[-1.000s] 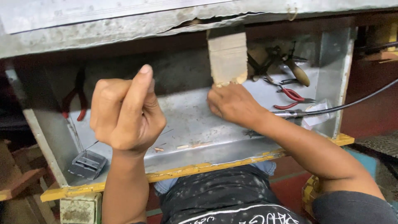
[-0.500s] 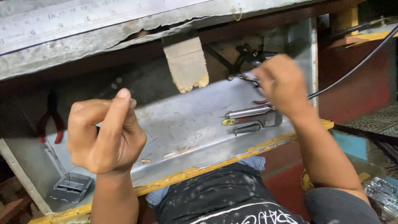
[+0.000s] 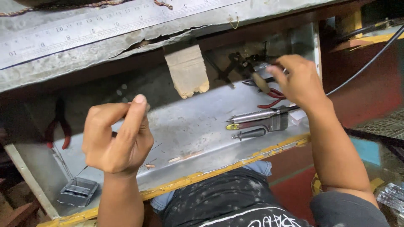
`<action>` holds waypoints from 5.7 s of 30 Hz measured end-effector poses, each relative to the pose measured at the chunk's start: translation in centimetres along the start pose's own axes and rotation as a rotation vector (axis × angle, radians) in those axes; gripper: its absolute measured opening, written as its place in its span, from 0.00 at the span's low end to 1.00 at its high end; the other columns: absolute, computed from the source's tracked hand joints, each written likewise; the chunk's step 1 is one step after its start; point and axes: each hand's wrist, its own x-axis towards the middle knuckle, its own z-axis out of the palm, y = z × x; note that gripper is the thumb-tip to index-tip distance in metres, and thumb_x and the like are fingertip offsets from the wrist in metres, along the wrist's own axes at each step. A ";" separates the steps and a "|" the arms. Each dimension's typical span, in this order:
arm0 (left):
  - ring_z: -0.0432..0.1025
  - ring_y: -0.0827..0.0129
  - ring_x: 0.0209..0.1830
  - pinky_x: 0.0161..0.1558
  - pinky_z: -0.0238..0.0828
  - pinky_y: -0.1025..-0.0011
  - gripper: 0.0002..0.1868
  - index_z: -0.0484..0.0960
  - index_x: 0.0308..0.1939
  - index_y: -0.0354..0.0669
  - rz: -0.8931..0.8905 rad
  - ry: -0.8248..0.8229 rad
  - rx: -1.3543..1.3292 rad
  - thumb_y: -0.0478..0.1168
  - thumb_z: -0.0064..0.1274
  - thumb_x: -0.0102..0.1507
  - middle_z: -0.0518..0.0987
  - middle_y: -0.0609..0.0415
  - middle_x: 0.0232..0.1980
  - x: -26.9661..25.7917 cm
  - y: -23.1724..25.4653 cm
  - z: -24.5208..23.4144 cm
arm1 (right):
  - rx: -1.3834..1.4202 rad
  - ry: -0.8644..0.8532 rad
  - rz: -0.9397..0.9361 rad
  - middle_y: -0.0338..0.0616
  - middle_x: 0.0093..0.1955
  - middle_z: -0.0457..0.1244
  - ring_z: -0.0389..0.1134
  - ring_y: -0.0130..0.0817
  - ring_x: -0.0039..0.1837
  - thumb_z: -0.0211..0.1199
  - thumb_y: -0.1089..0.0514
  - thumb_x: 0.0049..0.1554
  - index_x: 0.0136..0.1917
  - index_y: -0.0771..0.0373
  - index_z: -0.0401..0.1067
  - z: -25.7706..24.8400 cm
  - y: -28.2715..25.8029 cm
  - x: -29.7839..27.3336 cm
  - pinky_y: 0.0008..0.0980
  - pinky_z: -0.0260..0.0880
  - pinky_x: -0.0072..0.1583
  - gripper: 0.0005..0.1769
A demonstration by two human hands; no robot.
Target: The person is using a jeweler's saw to cut a piece of metal at a jewelry workbench.
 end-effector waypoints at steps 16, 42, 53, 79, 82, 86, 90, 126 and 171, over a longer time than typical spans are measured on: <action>0.67 0.57 0.27 0.31 0.66 0.67 0.12 0.81 0.48 0.30 -0.123 -0.034 -0.222 0.18 0.63 0.64 0.76 0.42 0.35 2.2 1.3 0.6 | -0.719 0.058 -0.283 0.48 0.33 0.59 0.64 0.51 0.39 0.66 0.59 0.57 0.40 0.61 0.65 3.3 5.2 0.0 0.45 0.66 0.49 0.11; 0.69 0.59 0.27 0.28 0.64 0.66 0.04 0.80 0.41 0.36 -0.282 -0.428 -0.337 0.26 0.55 0.64 0.73 0.49 0.34 7.9 0.1 -1.0 | -0.173 0.168 0.288 0.71 0.43 0.63 0.63 0.76 0.45 0.65 0.62 0.57 0.52 0.73 0.64 4.3 5.6 -0.7 0.63 0.61 0.46 0.16; 0.70 0.60 0.29 0.30 0.67 0.68 0.04 0.80 0.40 0.33 -0.268 -0.413 -0.408 0.25 0.56 0.63 0.75 0.48 0.34 7.6 -0.7 -0.8 | 1.100 0.402 0.222 0.50 0.48 0.63 0.69 0.38 0.45 0.63 0.66 0.60 0.53 0.64 0.65 -2.5 -7.7 0.4 0.31 0.78 0.51 0.10; 0.64 0.54 0.30 0.36 0.64 0.62 0.04 0.76 0.38 0.30 -0.242 -0.397 -0.554 0.21 0.51 0.65 0.70 0.45 0.33 7.6 -1.7 -0.2 | 0.727 0.191 -0.233 0.56 0.43 0.65 0.76 0.49 0.49 0.59 0.69 0.62 0.48 0.71 0.64 -3.9 -21.5 8.4 0.37 0.84 0.50 0.05; 0.61 0.55 0.30 0.35 0.62 0.63 0.04 0.75 0.39 0.29 -0.235 -0.411 -0.565 0.21 0.49 0.66 0.68 0.46 0.33 7.8 -1.7 -0.2 | 0.726 0.192 -0.212 0.57 0.43 0.66 0.76 0.48 0.49 0.59 0.71 0.62 0.48 0.70 0.64 -4.0 -21.8 8.5 0.35 0.83 0.49 0.05; 0.61 0.55 0.29 0.35 0.61 0.63 0.05 0.75 0.38 0.29 -0.229 -0.414 -0.560 0.21 0.48 0.66 0.68 0.47 0.32 7.8 -1.6 -0.2 | 0.671 0.211 -0.238 0.62 0.43 0.67 0.76 0.49 0.47 0.58 0.69 0.62 0.47 0.71 0.64 -4.1 -22.0 8.6 0.35 0.81 0.47 0.04; 0.60 0.54 0.29 0.35 0.60 0.63 0.05 0.74 0.38 0.29 -0.228 -0.413 -0.554 0.21 0.47 0.66 0.66 0.47 0.32 7.8 -1.5 -0.2 | 0.655 0.207 -0.239 0.63 0.44 0.69 0.77 0.48 0.48 0.59 0.64 0.62 0.47 0.71 0.65 -4.1 -22.0 8.4 0.35 0.80 0.50 0.06; 0.61 0.58 0.27 0.32 0.59 0.66 0.07 0.77 0.35 0.27 -0.192 -0.371 -0.501 0.17 0.49 0.63 0.69 0.47 0.30 7.8 -1.0 0.0 | 0.867 0.218 -0.238 0.53 0.42 0.64 0.71 0.38 0.42 0.52 0.71 0.66 0.50 0.64 0.59 -3.2 -15.8 5.9 0.27 0.80 0.43 0.05; 0.64 0.58 0.26 0.29 0.62 0.68 0.03 0.80 0.38 0.23 -0.186 -0.205 -0.183 0.21 0.51 0.65 0.74 0.45 0.31 4.8 4.6 0.5 | 0.564 -0.058 0.045 0.44 0.44 0.72 0.75 0.27 0.38 0.60 0.59 0.59 0.59 0.69 0.73 -0.8 -8.2 -8.1 0.22 0.79 0.43 0.16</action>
